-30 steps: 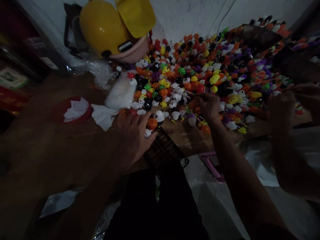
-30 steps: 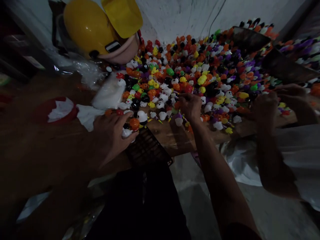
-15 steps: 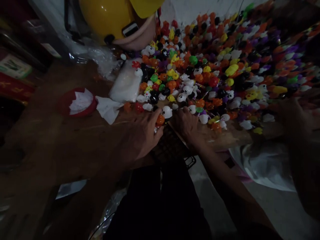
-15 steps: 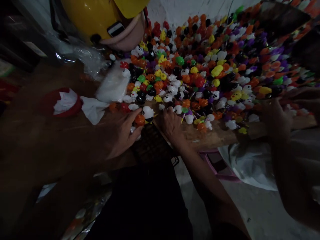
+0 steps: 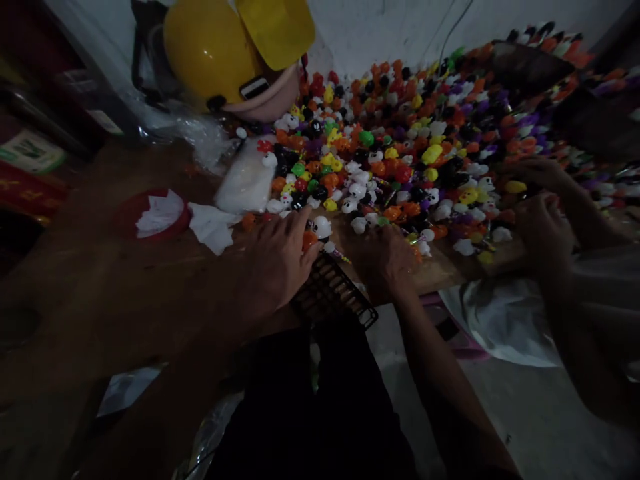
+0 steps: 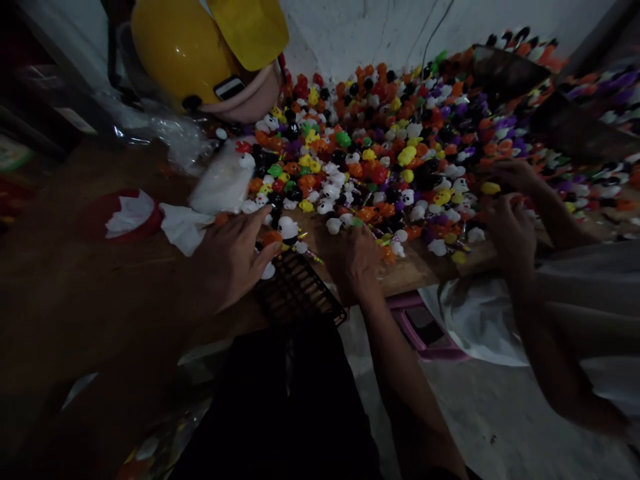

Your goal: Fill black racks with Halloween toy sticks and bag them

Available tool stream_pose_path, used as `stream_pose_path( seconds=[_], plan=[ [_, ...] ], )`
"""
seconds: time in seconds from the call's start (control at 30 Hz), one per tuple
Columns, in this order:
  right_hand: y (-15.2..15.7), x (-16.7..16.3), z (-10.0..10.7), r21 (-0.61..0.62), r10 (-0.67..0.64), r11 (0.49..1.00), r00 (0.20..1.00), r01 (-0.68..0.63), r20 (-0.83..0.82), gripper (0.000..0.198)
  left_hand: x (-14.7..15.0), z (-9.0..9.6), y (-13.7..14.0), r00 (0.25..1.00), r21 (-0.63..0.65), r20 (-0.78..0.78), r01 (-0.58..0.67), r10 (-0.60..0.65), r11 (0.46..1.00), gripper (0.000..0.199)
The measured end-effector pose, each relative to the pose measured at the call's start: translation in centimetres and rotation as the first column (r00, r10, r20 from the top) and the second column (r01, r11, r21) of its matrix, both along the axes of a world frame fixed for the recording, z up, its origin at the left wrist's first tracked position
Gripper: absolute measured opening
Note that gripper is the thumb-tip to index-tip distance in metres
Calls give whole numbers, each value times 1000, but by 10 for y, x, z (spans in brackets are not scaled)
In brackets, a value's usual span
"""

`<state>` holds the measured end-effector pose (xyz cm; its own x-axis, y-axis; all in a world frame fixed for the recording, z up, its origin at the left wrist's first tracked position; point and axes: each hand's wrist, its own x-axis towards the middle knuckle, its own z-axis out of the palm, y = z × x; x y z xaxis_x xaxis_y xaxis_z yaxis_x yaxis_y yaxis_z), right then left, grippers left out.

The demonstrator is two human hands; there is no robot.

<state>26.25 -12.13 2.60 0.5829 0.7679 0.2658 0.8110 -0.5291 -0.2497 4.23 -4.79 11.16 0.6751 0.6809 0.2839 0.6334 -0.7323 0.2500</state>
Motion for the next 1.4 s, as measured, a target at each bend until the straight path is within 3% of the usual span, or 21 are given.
stream_pose_path(
  seconds=[0.07, 0.27, 0.43, 0.5, 0.6, 0.7, 0.87, 1.0, 1.2, 1.4],
  plan=[
    [2, 16, -7, 101, -75, 993, 996, 69, 57, 36, 2, -3, 0, 999, -10, -39, -23, 22, 1000, 54],
    [25, 22, -21, 182, -53, 982, 998, 48, 24, 34, 3, -4, 1, 991, -37, -136, -18, 13, 999, 59],
    [38, 18, -28, 227, -23, 974, 997, 5, 78, 26, 0, -16, 2, 999, 2, -35, -10, 10, 1000, 63],
    [43, 23, -25, 197, -37, 980, 996, 22, 75, 22, -2, -24, 4, 1000, 3, 7, 10, -10, 1000, 62],
    [46, 36, -11, 149, -180, 972, 983, 182, -23, 21, -5, -32, 9, 998, -11, 51, 45, -44, 999, 60],
    [38, 44, 6, 193, -260, 944, 963, 269, -72, 27, -6, -35, 11, 996, -23, 69, 63, -61, 998, 60],
    [4, 37, 17, 332, 61, 943, 988, -11, -142, 31, -5, -23, 8, 992, -23, 112, 60, -57, 998, 59],
    [-21, 22, 0, 320, 227, 937, 943, -143, -244, 29, -8, -7, 5, 996, -19, 86, 22, -20, 1000, 55],
    [-35, 3, -36, 402, 295, 904, 896, -148, -333, 32, -10, -6, 0, 996, -49, -89, -12, 7, 999, 57],
    [-38, -2, -37, 448, 327, 886, 848, -121, -417, 25, -7, -13, 1, 989, -4, -149, 7, -8, 1000, 57]
  ],
)
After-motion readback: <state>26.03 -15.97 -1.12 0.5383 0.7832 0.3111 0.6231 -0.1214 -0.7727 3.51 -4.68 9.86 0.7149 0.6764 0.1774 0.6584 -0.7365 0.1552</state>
